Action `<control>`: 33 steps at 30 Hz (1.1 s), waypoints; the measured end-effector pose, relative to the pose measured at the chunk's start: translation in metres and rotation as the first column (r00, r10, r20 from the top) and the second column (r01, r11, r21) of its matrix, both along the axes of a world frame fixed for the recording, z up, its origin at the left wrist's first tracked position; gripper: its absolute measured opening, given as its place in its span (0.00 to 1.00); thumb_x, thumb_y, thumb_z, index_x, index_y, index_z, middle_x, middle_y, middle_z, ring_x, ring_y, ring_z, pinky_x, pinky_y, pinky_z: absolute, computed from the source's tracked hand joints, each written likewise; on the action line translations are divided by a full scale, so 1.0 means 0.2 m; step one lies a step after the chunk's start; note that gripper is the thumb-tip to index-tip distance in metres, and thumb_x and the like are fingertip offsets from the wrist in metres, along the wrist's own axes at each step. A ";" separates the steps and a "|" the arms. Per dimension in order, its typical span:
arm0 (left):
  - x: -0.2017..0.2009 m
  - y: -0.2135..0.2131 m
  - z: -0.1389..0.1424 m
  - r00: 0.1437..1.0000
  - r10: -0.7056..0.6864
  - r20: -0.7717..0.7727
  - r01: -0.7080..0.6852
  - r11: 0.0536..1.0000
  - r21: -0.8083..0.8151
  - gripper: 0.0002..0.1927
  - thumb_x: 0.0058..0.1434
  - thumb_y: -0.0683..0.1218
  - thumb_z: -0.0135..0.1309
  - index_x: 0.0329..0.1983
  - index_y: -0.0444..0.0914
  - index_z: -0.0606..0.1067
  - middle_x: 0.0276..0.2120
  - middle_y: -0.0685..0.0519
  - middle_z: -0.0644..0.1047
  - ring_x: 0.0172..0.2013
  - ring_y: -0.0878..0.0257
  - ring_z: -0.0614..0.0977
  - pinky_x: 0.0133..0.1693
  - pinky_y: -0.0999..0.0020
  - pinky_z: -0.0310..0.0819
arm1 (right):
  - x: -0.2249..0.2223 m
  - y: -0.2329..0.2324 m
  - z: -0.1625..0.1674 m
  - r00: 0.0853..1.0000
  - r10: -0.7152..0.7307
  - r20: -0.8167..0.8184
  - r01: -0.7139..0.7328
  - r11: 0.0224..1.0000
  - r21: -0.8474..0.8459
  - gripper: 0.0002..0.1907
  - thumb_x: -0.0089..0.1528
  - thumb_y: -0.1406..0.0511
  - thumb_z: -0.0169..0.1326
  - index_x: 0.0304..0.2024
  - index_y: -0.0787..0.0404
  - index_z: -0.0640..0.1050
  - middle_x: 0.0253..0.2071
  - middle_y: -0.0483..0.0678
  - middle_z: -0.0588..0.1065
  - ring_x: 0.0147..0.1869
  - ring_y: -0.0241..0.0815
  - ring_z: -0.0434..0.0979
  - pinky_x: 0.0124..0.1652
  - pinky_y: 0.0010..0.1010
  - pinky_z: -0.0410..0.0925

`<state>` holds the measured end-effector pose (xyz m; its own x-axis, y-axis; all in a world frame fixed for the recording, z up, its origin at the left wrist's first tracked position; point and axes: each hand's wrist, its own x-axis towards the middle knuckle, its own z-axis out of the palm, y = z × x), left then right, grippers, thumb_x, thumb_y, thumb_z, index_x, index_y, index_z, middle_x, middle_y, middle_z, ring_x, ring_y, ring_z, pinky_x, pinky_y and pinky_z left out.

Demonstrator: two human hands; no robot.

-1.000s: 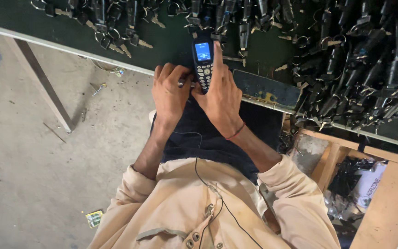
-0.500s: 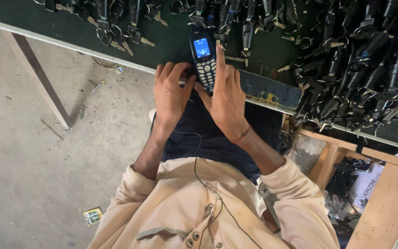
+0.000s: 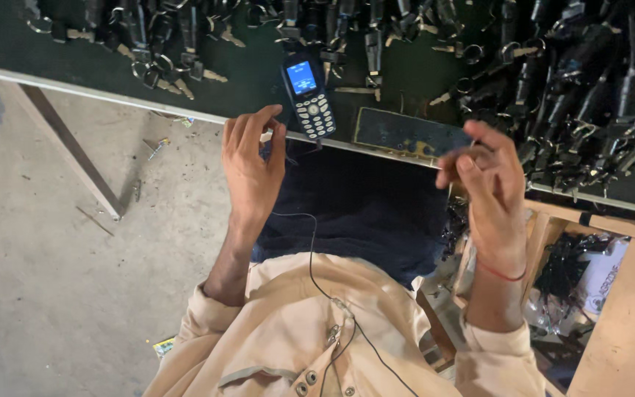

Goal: The person picks up a small wired connector and a key fob at a workbench, joins the wires to the fob, and presses keys on a mobile phone resting on the bench. They unplug the connector, set the fob aside, and repeat the connect-and-test cycle with another fob.

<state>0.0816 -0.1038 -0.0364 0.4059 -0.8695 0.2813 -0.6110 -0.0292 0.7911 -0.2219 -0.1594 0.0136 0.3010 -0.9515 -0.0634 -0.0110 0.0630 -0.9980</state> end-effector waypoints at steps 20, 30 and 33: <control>-0.11 -0.19 -0.18 0.978 -0.054 0.200 0.056 0.998 -0.004 0.21 0.66 0.38 0.60 0.62 0.36 0.71 0.49 0.44 0.75 0.49 0.45 0.74 0.54 0.51 0.67 | 0.04 0.21 -0.14 0.956 0.002 -0.295 -0.039 0.992 -0.119 0.09 0.70 0.71 0.54 0.52 0.65 0.76 0.37 0.45 0.78 0.40 0.31 0.78 0.41 0.24 0.72; -0.05 -0.14 -0.20 0.995 -0.077 0.069 0.080 0.995 -0.051 0.14 0.68 0.37 0.57 0.56 0.38 0.77 0.43 0.46 0.78 0.45 0.49 0.79 0.49 0.55 0.73 | 0.72 -0.05 -0.32 0.743 -0.233 -0.627 -0.297 0.725 -0.621 0.54 0.54 0.59 0.71 0.72 0.70 0.54 0.52 0.59 0.70 0.53 0.58 0.71 0.52 0.45 0.67; 0.00 -0.11 -0.18 0.992 -0.122 0.030 0.124 0.989 -0.078 0.16 0.67 0.34 0.57 0.57 0.37 0.77 0.46 0.46 0.79 0.47 0.49 0.79 0.51 0.57 0.75 | 0.80 -0.07 -0.36 0.683 -0.263 -0.681 -0.328 0.723 -0.608 0.58 0.52 0.61 0.72 0.73 0.71 0.51 0.50 0.58 0.71 0.51 0.57 0.72 0.50 0.43 0.68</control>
